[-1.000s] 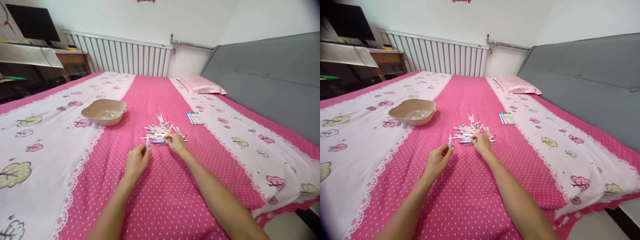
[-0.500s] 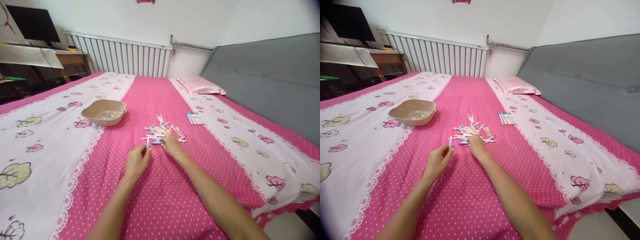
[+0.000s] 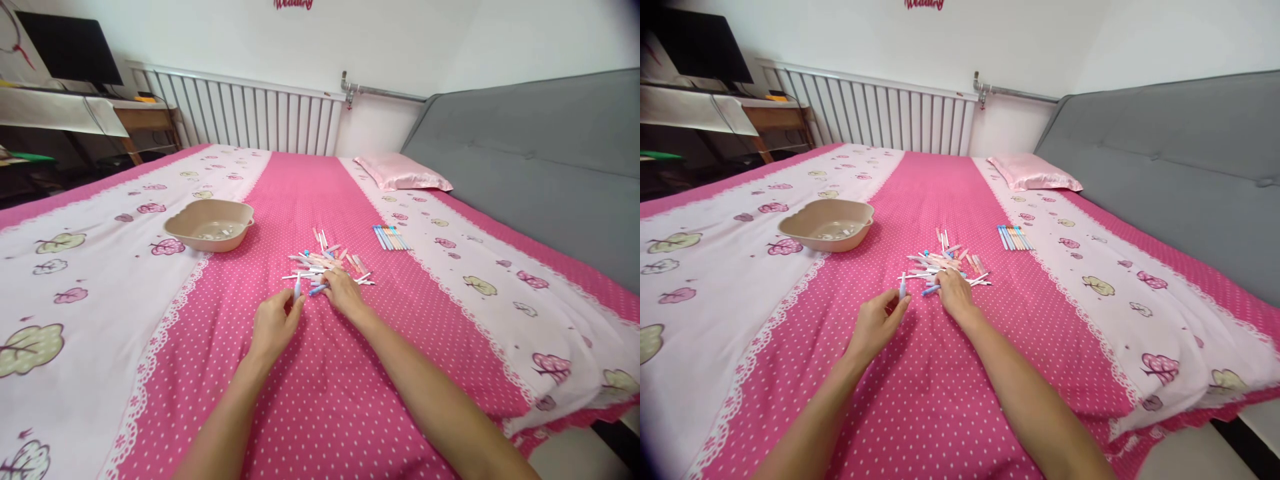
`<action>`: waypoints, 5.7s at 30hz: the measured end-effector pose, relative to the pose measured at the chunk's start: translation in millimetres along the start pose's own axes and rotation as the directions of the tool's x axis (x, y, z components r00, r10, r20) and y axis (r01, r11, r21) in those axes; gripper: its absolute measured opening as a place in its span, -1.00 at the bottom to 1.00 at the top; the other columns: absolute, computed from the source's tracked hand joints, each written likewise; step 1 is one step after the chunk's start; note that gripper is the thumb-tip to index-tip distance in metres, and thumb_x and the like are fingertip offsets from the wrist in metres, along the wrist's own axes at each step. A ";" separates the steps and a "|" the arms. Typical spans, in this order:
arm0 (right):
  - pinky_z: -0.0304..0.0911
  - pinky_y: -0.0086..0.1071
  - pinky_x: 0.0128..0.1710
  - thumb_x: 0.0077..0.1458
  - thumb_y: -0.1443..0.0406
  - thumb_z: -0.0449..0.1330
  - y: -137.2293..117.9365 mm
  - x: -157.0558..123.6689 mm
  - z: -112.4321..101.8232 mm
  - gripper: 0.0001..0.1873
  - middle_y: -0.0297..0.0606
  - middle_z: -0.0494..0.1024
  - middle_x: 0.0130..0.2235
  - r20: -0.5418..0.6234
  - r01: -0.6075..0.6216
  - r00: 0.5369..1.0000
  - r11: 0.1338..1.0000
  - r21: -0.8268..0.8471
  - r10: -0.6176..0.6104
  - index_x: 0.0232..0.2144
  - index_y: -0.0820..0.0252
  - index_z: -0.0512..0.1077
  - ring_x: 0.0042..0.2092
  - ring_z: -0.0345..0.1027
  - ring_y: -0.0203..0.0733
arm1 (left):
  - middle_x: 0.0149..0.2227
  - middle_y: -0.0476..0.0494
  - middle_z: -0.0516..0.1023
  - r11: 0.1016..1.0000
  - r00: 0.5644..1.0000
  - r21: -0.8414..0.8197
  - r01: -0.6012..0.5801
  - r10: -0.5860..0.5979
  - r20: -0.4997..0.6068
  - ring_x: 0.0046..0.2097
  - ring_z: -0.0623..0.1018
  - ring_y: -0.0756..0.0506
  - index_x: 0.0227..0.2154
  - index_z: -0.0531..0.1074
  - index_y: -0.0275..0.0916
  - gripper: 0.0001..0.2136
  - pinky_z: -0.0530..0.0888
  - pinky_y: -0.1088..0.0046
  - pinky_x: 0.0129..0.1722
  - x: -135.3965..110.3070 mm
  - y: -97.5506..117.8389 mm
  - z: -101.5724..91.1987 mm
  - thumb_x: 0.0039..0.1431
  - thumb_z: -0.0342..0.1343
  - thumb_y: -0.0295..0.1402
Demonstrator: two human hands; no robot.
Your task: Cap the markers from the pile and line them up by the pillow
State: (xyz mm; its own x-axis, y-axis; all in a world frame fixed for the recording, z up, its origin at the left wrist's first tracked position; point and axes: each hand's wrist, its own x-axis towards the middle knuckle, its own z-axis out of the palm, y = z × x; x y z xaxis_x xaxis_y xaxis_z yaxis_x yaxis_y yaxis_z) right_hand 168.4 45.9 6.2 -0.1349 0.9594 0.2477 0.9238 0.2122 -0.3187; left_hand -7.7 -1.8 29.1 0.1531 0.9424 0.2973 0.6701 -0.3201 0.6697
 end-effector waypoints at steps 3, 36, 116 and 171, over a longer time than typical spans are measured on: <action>0.17 -0.36 -0.21 -0.03 0.42 0.18 0.0 0.4 -3.1 -0.89 -0.18 0.44 -0.21 -0.066 0.013 0.998 0.995 0.099 -0.006 -0.36 0.19 0.39 -0.13 0.29 -0.14 | -0.63 0.07 0.22 1.000 1.000 0.004 -0.003 0.003 0.000 -0.57 0.23 0.07 -0.56 0.26 -0.26 -0.68 0.08 0.54 -0.52 0.6 0.5 0.2 0.16 -0.11 -0.15; 0.31 -0.36 -0.22 -0.16 0.20 0.31 -41.0 -5.9 -26.3 -0.71 -0.30 0.54 -0.30 -0.032 0.016 0.990 0.112 0.994 0.137 -0.33 0.17 0.42 -0.29 0.41 -0.26 | -0.55 -0.01 0.38 0.995 0.990 0.091 -0.046 0.033 0.137 -0.52 0.30 0.02 -0.48 0.34 -0.24 -0.74 0.13 0.52 -0.49 -2.6 5.1 1.1 0.17 -0.12 -0.21; 0.31 -0.27 -0.14 -0.18 0.22 0.32 -42.5 -8.5 -19.0 -0.65 -0.26 0.57 -0.31 0.054 -0.047 0.998 0.177 0.983 -0.033 -0.29 0.21 0.42 -0.23 0.46 -0.19 | -0.59 0.02 0.31 0.997 0.994 0.070 -0.033 0.026 0.104 -0.54 0.28 0.03 -0.53 0.27 -0.24 -0.75 0.10 0.53 -0.50 -2.5 1.3 -0.4 0.17 -0.12 -0.21; 0.26 -0.21 -0.11 -0.08 0.20 0.23 -36.1 -8.9 -22.7 -0.73 -0.22 0.56 -0.26 0.016 0.030 0.992 0.347 0.937 -0.129 -0.29 0.18 0.51 -0.21 0.41 -0.16 | -0.57 -0.01 0.35 0.993 0.989 0.113 -0.033 0.016 0.146 -0.52 0.31 0.01 -0.52 0.28 -0.23 -0.75 0.13 0.53 -0.49 -2.5 3.2 -2.8 0.18 -0.14 -0.23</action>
State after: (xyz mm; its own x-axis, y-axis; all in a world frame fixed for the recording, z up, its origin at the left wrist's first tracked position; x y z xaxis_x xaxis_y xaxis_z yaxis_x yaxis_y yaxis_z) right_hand 144.4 25.5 36.3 -0.2585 0.9270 0.2717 -0.0194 0.2762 -0.9609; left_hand -8.0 -5.4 32.5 0.2686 0.9411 0.2055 0.7427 -0.3382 0.5780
